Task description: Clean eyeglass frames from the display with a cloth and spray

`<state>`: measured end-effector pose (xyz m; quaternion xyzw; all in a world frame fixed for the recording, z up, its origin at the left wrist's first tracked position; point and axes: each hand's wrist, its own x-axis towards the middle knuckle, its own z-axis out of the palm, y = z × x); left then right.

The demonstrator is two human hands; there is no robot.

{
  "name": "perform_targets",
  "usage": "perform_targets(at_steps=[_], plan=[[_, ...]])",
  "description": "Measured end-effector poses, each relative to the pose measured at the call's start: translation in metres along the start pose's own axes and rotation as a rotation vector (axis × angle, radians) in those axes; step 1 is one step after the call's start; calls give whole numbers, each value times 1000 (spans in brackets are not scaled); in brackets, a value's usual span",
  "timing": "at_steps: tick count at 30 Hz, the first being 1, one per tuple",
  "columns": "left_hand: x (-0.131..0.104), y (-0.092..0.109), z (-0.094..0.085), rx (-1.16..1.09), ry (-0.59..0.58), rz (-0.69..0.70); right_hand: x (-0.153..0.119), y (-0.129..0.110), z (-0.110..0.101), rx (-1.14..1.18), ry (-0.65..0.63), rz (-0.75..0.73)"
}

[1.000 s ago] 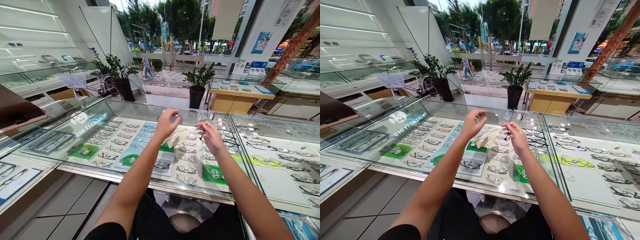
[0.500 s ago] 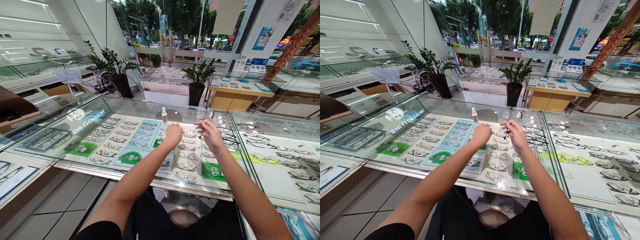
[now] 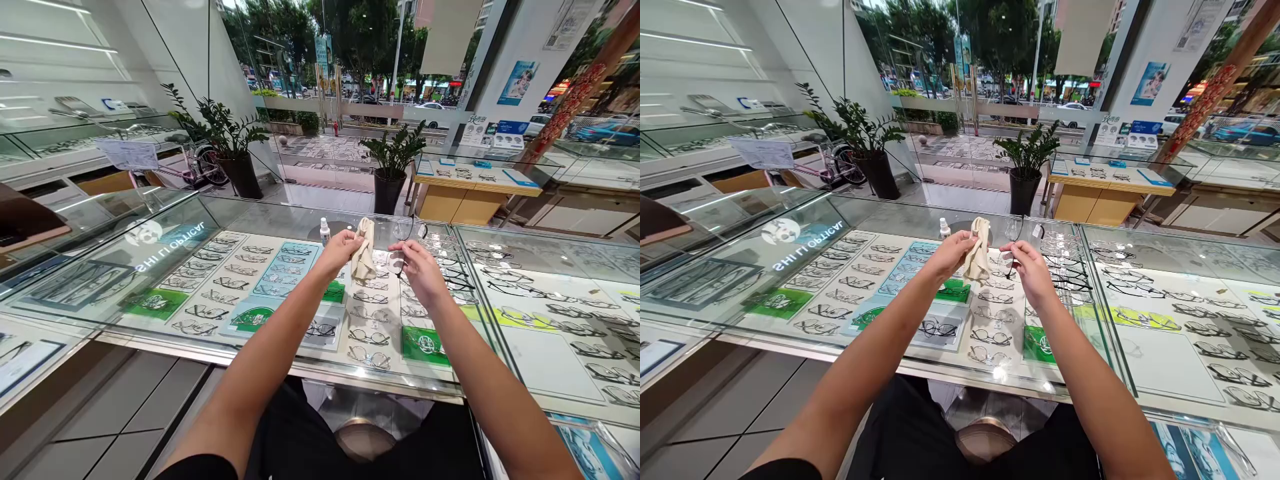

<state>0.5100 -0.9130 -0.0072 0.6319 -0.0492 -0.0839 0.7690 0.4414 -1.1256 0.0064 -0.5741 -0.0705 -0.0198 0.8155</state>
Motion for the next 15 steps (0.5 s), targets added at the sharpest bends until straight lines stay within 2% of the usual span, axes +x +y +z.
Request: perform_targets(at_steps=[4, 7, 11, 15], plan=[[-1, 9, 8, -300, -52, -114, -1, 0, 1, 9, -6, 4], [-1, 13, 10, -403, -60, -201, -1, 1, 1, 8, -12, 3], [-2, 11, 13, -332, 1, -208, -1, 2, 1, -11, -22, 5], [-6, 5, 13, -167, 28, -98, -2, 1, 2, -28, -22, 10]])
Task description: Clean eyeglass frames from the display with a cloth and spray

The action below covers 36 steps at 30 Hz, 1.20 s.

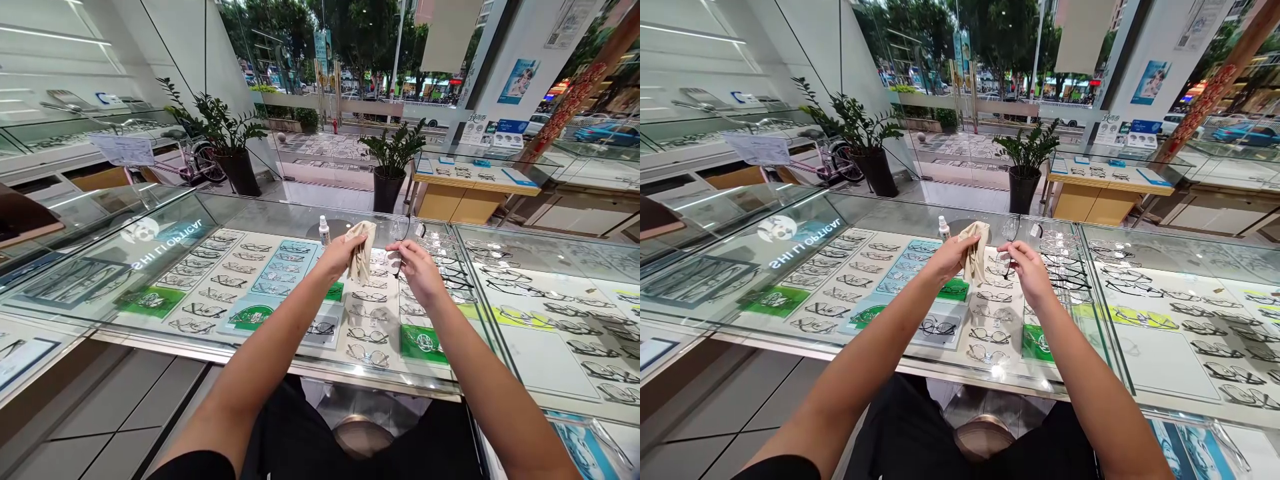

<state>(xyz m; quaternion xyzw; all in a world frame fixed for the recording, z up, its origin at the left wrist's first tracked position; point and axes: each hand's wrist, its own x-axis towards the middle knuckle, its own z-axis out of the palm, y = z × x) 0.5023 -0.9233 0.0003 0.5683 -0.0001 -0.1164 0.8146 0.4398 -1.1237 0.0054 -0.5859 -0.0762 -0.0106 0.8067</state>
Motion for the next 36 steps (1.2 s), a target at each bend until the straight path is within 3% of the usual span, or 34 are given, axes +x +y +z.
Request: perform_targets(at_steps=[6, 9, 14, 26, 36], plan=[[-7, 8, -5, 361, 34, 326, -1, -2, 2, -49, 3, -8], [-7, 13, -7, 410, 67, 402, -1, -1, 2, -45, -5, -12], [-6, 15, -10, 369, 69, 321, -1, 1, 1, -15, -25, -8], [-7, 6, 1, 240, -130, 206, -3, 4, 6, -122, -81, 30], [-10, 7, 7, 231, -155, 295, -2, 6, 4, -140, -48, 44]])
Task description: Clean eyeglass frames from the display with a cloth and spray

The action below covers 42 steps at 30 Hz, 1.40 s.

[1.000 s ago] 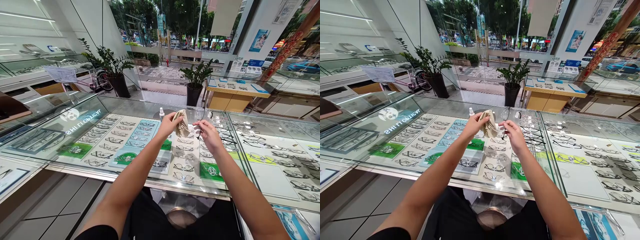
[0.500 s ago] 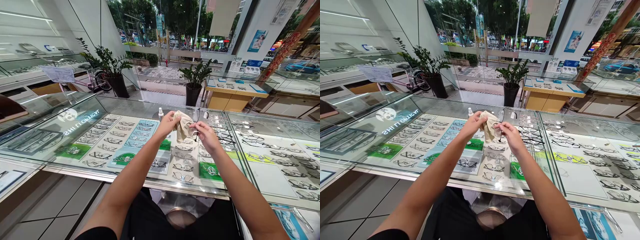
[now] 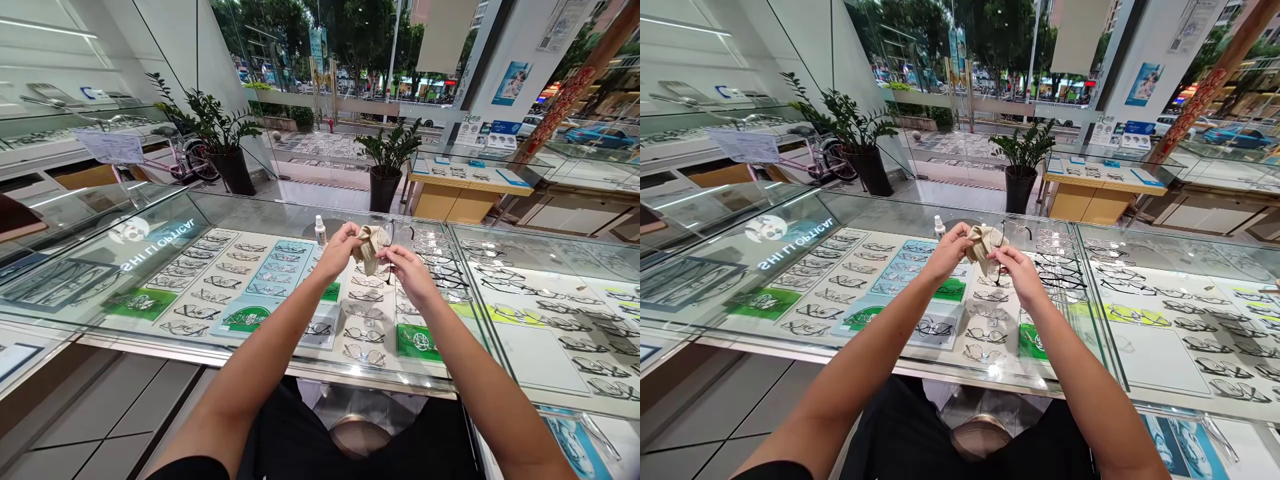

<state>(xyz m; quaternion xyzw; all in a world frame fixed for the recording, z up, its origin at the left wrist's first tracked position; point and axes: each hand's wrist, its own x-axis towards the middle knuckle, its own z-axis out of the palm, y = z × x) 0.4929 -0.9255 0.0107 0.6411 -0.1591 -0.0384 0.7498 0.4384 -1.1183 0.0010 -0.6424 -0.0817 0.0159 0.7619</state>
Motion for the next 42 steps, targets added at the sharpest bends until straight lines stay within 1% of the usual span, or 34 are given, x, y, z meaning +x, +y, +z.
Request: perform_targets(at_steps=[3, 6, 10, 14, 17, 21, 26, 28, 32, 34, 38, 40, 42], plan=[[0, -2, -2, -19, -19, 13, 0, 0, -1, -6, 6, -7], [1, -4, -2, -33, -4, 11, 0, 1, -2, -26, 24, -18], [-1, -7, 1, -24, 3, -4, 1, 2, 0, -50, 2, -27], [-2, -10, 4, -2, 79, -19, 2, 5, 2, -109, -20, -34], [-1, -11, 5, -1, 107, -16, 2, 5, 2, -116, -1, -36], [-2, -8, 5, 16, 82, 44, 2, 6, 1, -102, 26, -45], [-6, -8, 9, 120, -15, 140, 3, 6, 1, -110, -8, -53], [-6, -10, 11, 106, -10, 178, 2, 6, 1, -117, -13, -59], [-6, -15, 13, 68, 70, 218, 1, 5, 3, -122, -47, -68], [-5, -16, 13, 2, 101, 205, 0, 5, 5, -122, -86, -78], [-6, -15, 14, -166, 117, 101, 0, 6, 5, -119, -152, -101], [-7, -11, 15, -177, 70, 26, 0, 6, 5, -108, -173, -111], [-9, -8, 14, -137, -20, -36, 1, 7, 3, -88, -193, -114]])
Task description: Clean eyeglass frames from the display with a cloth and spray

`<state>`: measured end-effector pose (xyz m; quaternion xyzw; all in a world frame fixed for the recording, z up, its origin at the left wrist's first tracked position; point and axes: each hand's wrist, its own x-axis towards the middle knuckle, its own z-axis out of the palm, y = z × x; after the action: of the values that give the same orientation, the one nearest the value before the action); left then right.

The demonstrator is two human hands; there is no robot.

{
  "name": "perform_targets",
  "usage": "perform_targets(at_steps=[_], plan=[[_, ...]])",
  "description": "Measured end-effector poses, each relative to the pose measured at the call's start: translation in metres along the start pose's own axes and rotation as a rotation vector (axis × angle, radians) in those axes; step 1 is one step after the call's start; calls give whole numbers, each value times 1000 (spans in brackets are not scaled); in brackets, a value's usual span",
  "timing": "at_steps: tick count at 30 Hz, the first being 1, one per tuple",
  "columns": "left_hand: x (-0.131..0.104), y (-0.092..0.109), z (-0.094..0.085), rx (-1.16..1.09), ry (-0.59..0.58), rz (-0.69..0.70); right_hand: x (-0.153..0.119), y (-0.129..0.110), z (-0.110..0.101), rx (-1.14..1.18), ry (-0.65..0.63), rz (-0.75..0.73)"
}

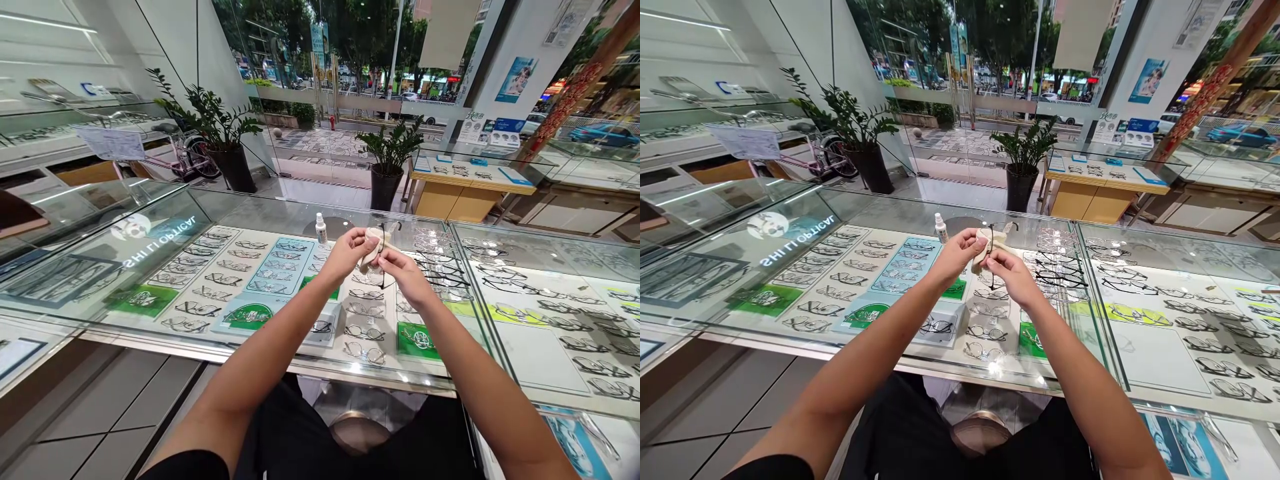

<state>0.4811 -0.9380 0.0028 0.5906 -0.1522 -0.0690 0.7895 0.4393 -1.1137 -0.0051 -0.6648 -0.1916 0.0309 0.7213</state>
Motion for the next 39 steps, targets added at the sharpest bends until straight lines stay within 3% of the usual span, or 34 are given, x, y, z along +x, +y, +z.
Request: perform_targets(at_steps=[6, 13, 17, 22, 27, 33, 39], plan=[[-4, 1, -2, 69, -192, -77, 2, 5, -4, 24, -33, 3], [-2, -4, 2, -81, -225, -83, 2, 7, -3, 56, -16, 17], [-1, 6, -4, -133, -332, -88, 0, 3, -1, 208, -21, 112], [-2, 27, -22, -33, -500, -103, -2, -6, -1, 278, -106, 189], [-4, 25, -20, -6, -478, -110, -4, -2, 0, 271, -102, 233], [-4, 8, -9, 33, -340, -52, -5, 7, 5, 283, -82, 187], [-1, 9, -11, 32, -345, -30, -5, 4, 5, 238, -87, 185]])
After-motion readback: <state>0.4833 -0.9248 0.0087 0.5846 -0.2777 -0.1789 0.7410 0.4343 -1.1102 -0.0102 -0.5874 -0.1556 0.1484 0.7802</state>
